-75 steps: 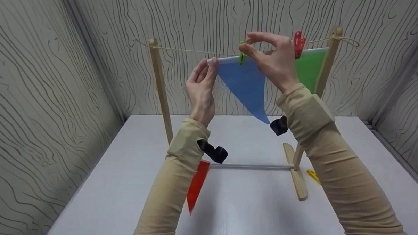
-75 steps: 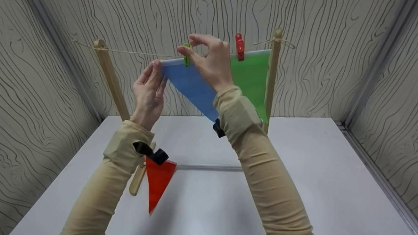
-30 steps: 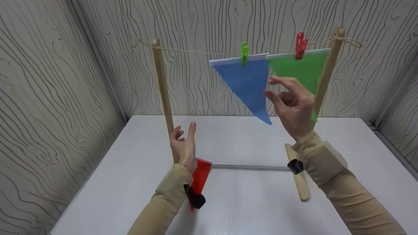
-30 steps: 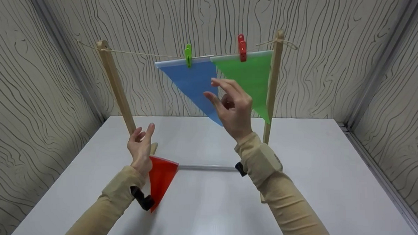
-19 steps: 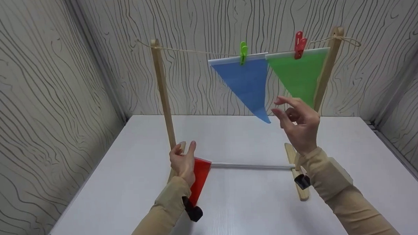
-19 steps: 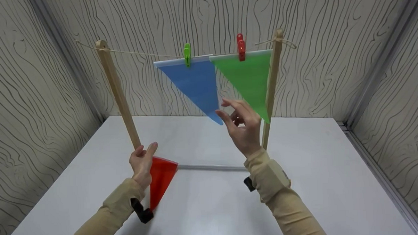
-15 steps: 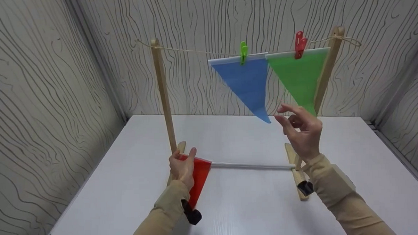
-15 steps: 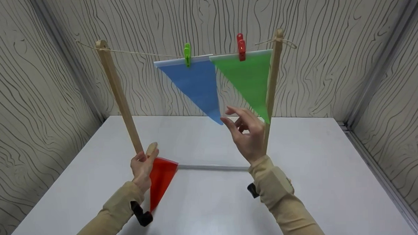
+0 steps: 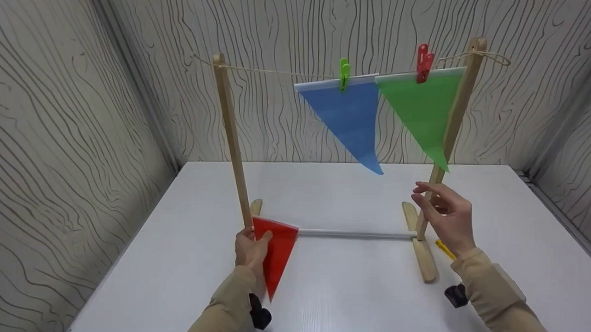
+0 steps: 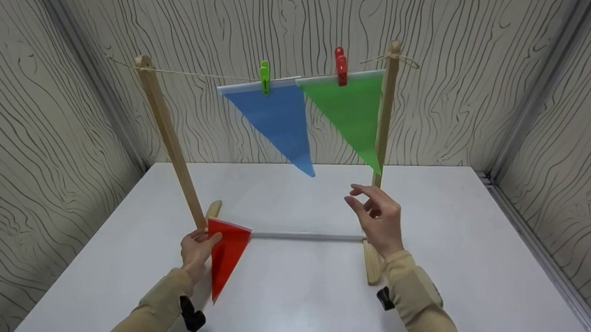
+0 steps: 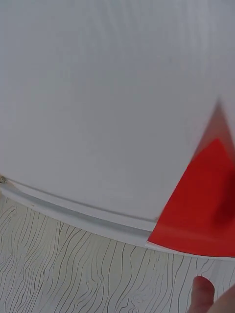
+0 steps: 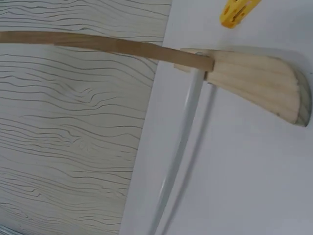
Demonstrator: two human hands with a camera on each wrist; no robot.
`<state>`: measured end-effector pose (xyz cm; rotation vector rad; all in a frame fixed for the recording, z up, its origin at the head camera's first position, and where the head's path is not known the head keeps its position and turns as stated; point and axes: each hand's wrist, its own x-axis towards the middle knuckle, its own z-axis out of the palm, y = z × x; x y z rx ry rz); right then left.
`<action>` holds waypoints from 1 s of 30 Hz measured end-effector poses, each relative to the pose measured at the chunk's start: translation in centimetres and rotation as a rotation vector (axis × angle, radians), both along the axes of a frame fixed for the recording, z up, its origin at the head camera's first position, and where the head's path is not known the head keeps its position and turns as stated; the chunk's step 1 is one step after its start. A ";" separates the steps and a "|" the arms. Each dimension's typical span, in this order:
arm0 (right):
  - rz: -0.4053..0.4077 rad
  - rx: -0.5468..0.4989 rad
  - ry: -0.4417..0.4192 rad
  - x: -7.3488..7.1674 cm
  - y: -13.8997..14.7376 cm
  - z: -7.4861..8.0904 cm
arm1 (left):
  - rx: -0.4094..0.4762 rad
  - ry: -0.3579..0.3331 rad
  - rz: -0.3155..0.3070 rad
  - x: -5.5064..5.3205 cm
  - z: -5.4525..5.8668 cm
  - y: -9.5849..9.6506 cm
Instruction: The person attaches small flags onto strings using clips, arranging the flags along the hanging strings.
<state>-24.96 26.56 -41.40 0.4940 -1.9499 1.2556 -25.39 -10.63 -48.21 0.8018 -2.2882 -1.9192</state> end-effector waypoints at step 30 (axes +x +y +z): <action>-0.205 0.277 -0.736 1.1 8.0 -4.8 | -0.149 0.067 -0.102 -0.8 -2.1 -2.2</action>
